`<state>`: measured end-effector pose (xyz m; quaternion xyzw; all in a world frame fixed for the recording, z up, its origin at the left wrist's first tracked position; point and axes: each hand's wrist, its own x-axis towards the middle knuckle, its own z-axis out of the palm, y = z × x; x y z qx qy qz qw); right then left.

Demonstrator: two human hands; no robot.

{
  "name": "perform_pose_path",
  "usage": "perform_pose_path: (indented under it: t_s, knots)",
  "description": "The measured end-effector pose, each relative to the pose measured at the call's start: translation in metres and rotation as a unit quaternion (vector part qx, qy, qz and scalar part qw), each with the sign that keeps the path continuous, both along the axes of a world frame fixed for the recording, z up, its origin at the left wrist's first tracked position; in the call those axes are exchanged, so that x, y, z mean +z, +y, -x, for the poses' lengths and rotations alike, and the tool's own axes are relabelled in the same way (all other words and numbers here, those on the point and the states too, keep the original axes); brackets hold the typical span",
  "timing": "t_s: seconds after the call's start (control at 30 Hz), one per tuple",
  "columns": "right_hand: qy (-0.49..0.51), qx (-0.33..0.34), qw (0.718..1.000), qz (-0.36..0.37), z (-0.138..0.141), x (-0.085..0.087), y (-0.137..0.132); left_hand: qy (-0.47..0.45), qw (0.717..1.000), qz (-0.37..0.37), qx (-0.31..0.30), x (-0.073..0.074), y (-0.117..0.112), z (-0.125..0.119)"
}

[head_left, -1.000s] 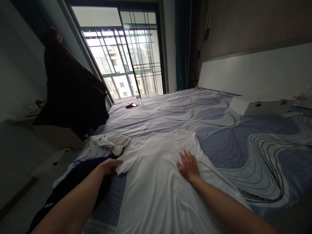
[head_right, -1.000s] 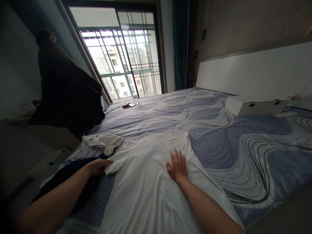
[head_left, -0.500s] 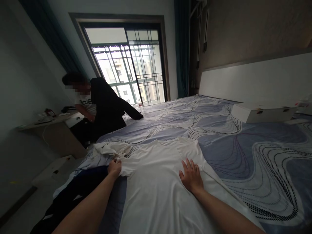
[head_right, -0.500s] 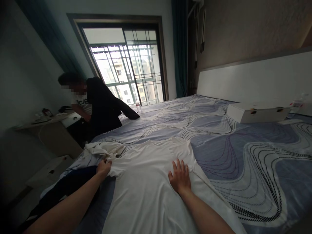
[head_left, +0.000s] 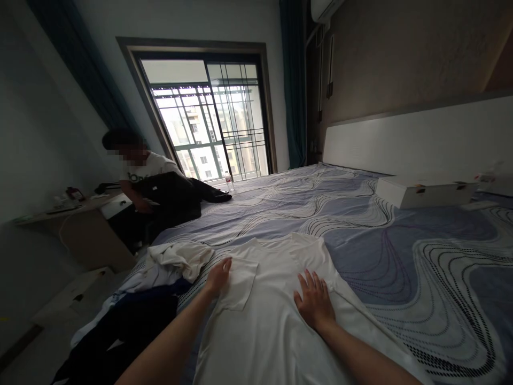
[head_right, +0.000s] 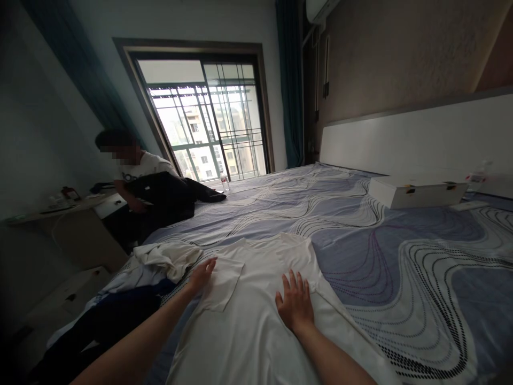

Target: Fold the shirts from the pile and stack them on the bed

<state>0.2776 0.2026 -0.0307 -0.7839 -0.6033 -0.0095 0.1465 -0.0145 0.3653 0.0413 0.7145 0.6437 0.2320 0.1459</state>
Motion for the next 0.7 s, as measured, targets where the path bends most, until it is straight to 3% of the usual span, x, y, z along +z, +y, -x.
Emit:
perform_pose_path:
  t_s: [0.13, 0.27, 0.33, 0.43, 0.53, 0.7]
  knots:
    - [0.007, -0.004, 1.0, 0.004, -0.001, 0.0, 0.001, 0.098, 0.993, 0.052, -0.034, -0.026, -0.012, 0.008]
    - [0.016, 0.001, 1.0, 0.005, -0.002, 0.001, 0.001, 0.158, 0.986, 0.052, -0.002, -0.035, -0.02, -0.005]
    - [0.021, 0.003, 1.0, 0.006, -0.002, 0.002, 0.0, 0.193, 0.981, 0.018, -0.03, -0.039, -0.031, -0.02]
    - [0.028, 0.006, 1.0, 0.007, -0.003, 0.006, -0.001, 0.245, 0.965, -0.031, -0.086, -0.053, -0.062, -0.04]
    - [0.031, 0.011, 0.999, 0.017, -0.004, 0.011, 0.0, 0.264, 0.962, -0.034, -0.063, -0.064, -0.098, -0.047]
    - [0.034, 0.013, 0.999, 0.032, -0.004, 0.022, -0.005, 0.251, 0.964, -0.031, -0.088, -0.059, -0.146, -0.031]
